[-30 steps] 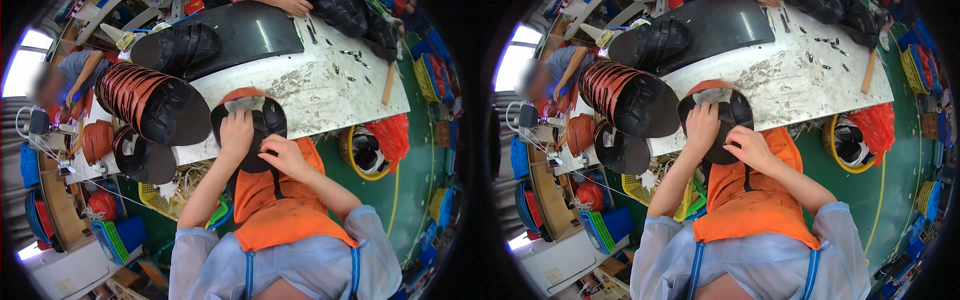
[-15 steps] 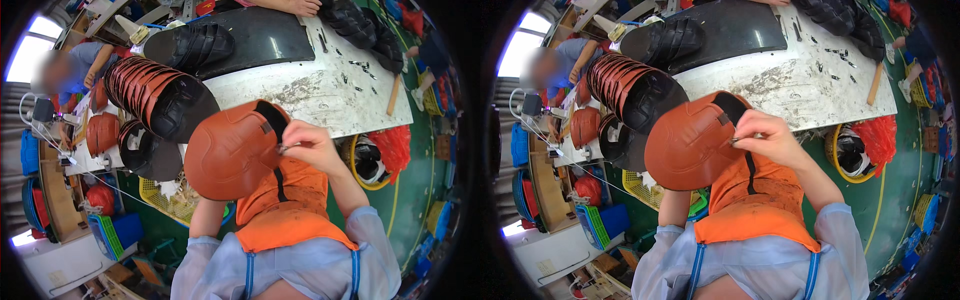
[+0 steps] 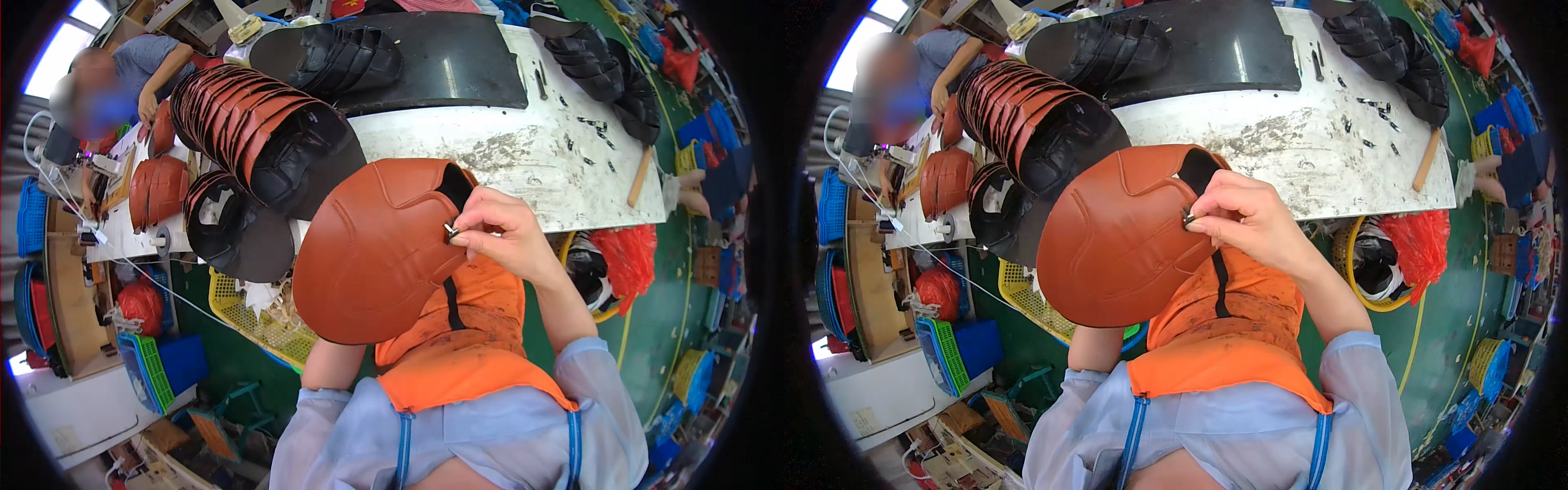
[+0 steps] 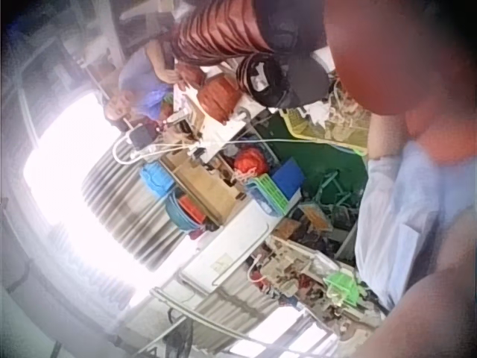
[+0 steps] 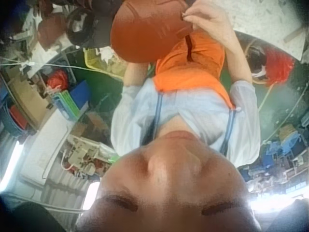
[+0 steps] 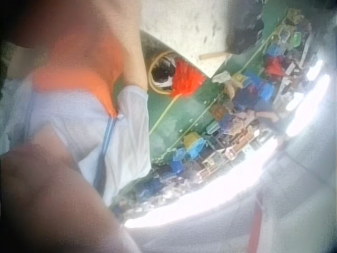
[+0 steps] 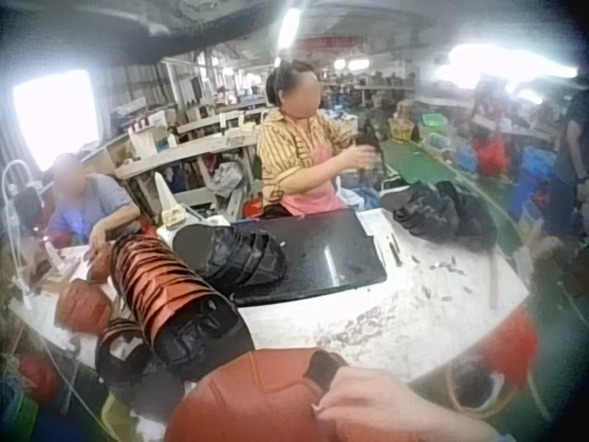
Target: Operator manually inspects and fits leather upper components at a workstation.
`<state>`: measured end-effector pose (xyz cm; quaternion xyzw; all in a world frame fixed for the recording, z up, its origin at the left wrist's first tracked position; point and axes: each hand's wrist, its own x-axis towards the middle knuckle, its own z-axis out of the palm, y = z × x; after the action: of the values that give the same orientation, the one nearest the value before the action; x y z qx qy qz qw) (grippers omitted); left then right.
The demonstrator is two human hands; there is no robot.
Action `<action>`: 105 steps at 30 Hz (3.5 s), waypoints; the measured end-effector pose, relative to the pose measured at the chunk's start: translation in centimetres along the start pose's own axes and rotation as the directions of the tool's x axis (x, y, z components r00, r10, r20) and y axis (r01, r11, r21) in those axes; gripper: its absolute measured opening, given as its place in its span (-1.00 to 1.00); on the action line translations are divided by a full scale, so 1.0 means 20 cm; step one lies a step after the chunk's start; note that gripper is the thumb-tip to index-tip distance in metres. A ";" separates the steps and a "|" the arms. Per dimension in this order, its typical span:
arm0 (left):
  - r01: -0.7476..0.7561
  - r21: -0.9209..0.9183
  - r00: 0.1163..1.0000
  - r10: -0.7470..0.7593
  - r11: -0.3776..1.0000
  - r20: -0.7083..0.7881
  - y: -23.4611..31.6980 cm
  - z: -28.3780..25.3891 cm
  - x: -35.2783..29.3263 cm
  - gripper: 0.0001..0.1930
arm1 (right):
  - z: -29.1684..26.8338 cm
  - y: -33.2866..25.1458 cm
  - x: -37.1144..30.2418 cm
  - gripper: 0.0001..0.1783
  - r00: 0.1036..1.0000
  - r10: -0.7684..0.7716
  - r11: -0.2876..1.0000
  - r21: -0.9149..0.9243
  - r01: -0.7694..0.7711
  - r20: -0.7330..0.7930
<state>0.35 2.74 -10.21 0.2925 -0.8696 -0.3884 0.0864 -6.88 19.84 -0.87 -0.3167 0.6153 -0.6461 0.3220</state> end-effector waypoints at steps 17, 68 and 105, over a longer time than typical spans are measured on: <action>0.012 -0.041 1.000 -0.013 0.999 -0.028 0.20 0.03 -0.01 -0.83 | -0.03 -0.05 -0.04 -0.79 0.898 -0.437 0.837 -0.386 0.388 -0.044; 0.055 -0.300 0.923 -0.163 0.952 -0.350 0.25 -0.51 -0.10 -0.85 | 0.35 -0.13 0.36 -0.65 0.923 -0.349 0.908 -0.187 0.376 0.162; -0.271 0.405 0.938 0.334 0.873 -0.092 -0.06 0.14 0.21 -0.87 | 0.14 0.63 0.19 -0.44 0.943 -0.313 0.421 -0.873 0.247 0.116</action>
<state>-3.56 1.31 -13.32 0.1936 -0.9542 -0.1663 0.1559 -6.54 14.57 -13.33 -0.5132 0.8065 -0.2932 -0.0179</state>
